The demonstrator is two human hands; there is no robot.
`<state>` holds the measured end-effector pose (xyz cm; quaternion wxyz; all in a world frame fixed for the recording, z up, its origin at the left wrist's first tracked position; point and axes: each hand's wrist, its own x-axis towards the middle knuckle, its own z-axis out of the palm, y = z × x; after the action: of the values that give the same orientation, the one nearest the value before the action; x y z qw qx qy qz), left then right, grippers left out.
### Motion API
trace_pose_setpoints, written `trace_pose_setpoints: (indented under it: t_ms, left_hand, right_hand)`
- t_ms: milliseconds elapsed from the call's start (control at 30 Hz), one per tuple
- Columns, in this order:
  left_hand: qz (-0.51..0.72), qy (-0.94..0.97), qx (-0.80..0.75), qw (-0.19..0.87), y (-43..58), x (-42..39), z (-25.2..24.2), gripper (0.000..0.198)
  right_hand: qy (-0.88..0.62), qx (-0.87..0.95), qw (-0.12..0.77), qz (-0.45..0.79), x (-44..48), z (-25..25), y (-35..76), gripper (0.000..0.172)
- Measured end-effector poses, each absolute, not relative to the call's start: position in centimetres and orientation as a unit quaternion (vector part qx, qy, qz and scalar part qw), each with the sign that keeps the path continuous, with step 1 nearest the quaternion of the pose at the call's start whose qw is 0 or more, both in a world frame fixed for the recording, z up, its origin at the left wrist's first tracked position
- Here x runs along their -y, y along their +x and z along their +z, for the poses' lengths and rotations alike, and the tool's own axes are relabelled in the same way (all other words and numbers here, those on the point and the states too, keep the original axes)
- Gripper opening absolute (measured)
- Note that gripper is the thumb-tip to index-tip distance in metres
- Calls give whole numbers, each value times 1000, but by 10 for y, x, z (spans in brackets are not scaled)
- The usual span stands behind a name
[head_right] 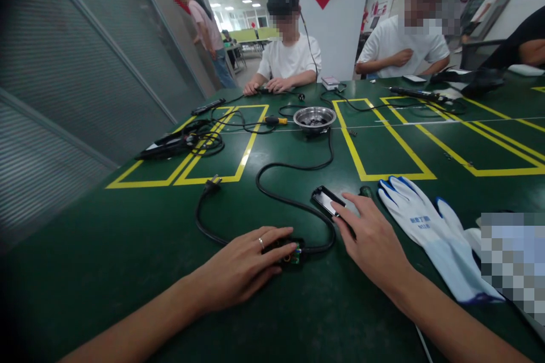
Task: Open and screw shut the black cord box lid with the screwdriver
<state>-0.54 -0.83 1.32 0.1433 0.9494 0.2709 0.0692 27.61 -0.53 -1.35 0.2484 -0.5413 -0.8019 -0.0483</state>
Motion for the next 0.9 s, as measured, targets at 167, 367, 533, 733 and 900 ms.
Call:
trace_pose_setpoints:
  t_ms: [167, 367, 533, 733, 900]
  left_hand:
    - [76, 949, -270, 143, -5, 10, 12, 41]
    - [80, 945, -282, 144, -3, 9, 12, 41]
    - [91, 939, -294, 152, 2, 9, 9, 41]
    - [170, 913, -320, 188, -4, 6, 6, 47]
    - [292, 828, -398, 268, -1, 8, 18, 30]
  right_hand:
    - [-546, 815, 187, -53, -2, -21, 272, 30]
    - [-545, 812, 201, -52, -2, -22, 276, 27]
    - [-547, 801, 238, -49, 0, -22, 279, 26]
    - [-546, 774, 315, -53, 1, -15, 282, 25]
    - [-529, 730, 430, 49, 19, 1, 265, 25]
